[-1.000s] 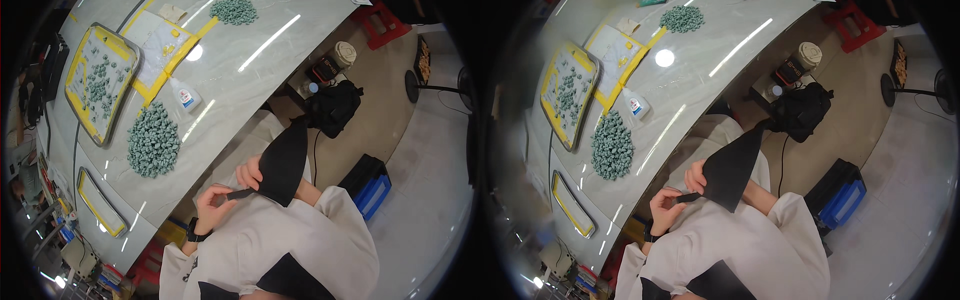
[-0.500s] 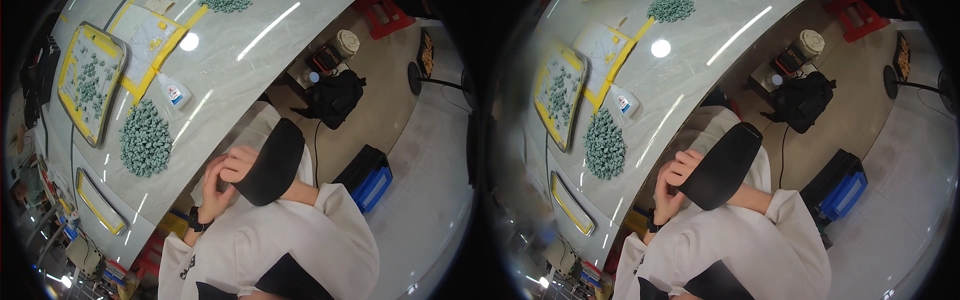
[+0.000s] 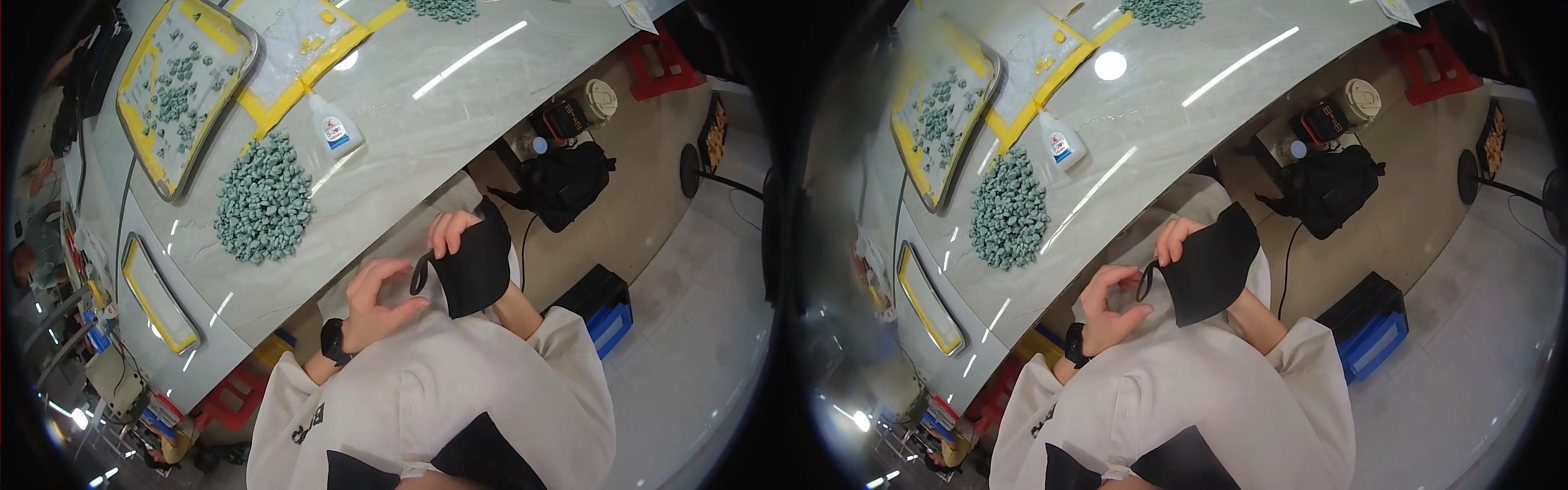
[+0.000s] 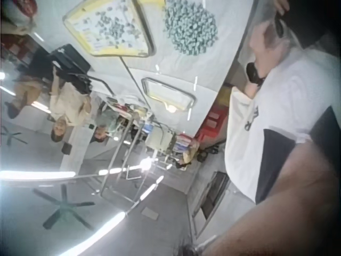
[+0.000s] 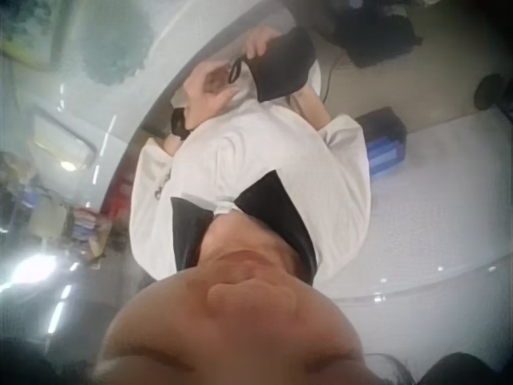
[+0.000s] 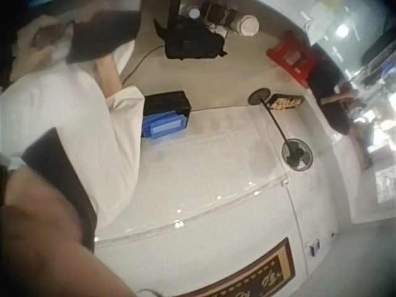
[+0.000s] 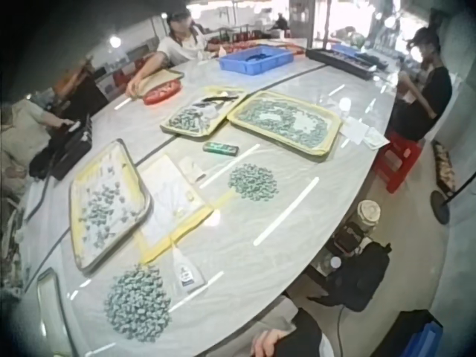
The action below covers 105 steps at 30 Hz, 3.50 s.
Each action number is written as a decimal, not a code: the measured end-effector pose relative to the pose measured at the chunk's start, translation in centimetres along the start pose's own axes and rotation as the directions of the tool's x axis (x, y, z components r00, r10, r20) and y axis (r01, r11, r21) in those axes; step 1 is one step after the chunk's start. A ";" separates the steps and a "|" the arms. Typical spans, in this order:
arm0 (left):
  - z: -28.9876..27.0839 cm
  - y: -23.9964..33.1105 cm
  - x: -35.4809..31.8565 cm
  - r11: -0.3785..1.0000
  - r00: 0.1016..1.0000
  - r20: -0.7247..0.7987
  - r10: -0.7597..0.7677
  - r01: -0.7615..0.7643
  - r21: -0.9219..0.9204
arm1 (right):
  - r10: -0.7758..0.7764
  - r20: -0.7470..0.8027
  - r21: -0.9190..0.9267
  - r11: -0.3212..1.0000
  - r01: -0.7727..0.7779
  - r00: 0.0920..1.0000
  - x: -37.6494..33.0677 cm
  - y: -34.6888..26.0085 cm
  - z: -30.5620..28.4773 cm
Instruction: The person assembles small pieces by hand using glue from a bottle, puts a black wrist brace onto their hand, and resumes gluing the small pieces together.
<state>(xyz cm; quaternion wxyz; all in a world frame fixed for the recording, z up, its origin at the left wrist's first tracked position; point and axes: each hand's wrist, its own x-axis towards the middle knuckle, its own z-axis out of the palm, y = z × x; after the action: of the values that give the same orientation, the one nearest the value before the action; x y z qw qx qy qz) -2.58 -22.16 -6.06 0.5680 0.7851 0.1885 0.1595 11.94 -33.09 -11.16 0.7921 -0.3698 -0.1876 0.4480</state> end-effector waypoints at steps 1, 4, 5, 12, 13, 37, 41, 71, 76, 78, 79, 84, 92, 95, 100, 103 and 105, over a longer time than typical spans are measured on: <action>0.1 -0.1 -0.1 1.000 1.000 -0.011 -0.002 0.002 0.000 | -0.018 0.005 -0.046 0.999 0.018 1.000 0.0 0.1 0.0; 0.2 -0.5 -0.5 0.998 0.996 -0.062 -0.062 0.063 0.013 | 0.025 0.005 0.069 0.997 -0.026 1.000 -0.1 0.0 0.4; 0.0 -0.8 -0.7 0.998 0.998 -0.033 -0.059 0.059 -0.015 | 0.029 0.011 0.067 0.997 -0.029 1.000 -0.1 -0.1 0.4; 0.9 0.0 -0.3 0.968 0.976 -0.188 -0.110 0.063 -0.241 | 0.055 0.049 0.124 0.990 -0.060 0.997 -0.5 -1.0 1.1; 0.7 0.0 -0.1 0.968 0.976 -0.191 -0.108 0.060 -0.243 | 0.037 0.055 0.074 0.996 -0.041 0.998 -0.5 -1.2 1.1; -1.3 1.3 2.0 0.978 0.971 0.116 0.209 -0.211 -0.001 | 0.059 0.027 0.164 0.985 -0.063 0.998 -0.7 -2.5 0.4; -1.2 1.1 1.8 0.976 0.972 0.104 0.210 -0.215 0.034 | 0.065 0.054 0.193 0.978 -0.074 0.996 -1.0 -2.7 0.7; -2.1 3.4 0.9 0.955 0.984 0.078 0.157 -0.131 -0.266 | 0.109 0.309 -0.464 0.884 0.049 0.945 0.6 -6.1 4.5; -1.7 3.0 0.8 0.934 0.996 -0.005 0.092 -0.088 -0.345 | 0.190 0.344 -0.477 0.879 -0.003 0.920 1.2 -7.0 5.2; -1.7 2.9 0.8 0.923 0.998 -0.014 0.056 -0.057 -0.382 | 0.273 0.337 -0.528 0.847 -0.060 0.901 1.7 -7.6 5.6; -1.7 2.6 0.8 0.922 0.998 -0.022 0.060 -0.064 -0.381 | 0.273 0.334 -0.528 0.847 -0.061 0.902 1.8 -7.5 5.5; -1.9 2.6 0.8 0.925 0.998 -0.027 0.055 -0.061 -0.375 | 0.216 0.361 -0.458 0.888 -0.029 0.907 2.0 -7.3 5.0; -1.9 2.2 1.0 0.914 0.998 -0.021 0.062 -0.065 -0.401 | 0.265 0.352 -0.498 0.865 -0.060 0.898 1.8 -7.2 5.0; -2.4 2.4 0.7 0.932 0.999 0.040 0.007 0.008 -0.364 | 0.276 0.386 -0.480 0.875 -0.064 0.880 2.0 -7.5 5.1; -2.6 2.3 0.6 0.937 0.999 0.043 0.025 -0.008 -0.349 | 0.313 0.397 -0.482 0.871 -0.095 0.862 1.9 -7.5 4.9; -2.4 2.1 0.6 0.937 0.999 0.023 0.040 -0.029 -0.349 | 0.279 0.400 -0.492 0.869 -0.053 0.873 2.1 -7.5 5.0; -2.3 2.1 0.6 0.935 0.999 0.005 0.046 -0.041 -0.353 | 0.281 0.376 -0.492 0.868 -0.067 0.883 2.1 -7.4 5.3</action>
<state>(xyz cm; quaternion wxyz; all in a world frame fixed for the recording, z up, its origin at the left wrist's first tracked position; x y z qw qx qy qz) -2.88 -20.52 -3.32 0.6971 0.6756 0.1359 0.1981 13.91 -31.52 -2.13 0.5727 -0.4546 -0.4267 0.5322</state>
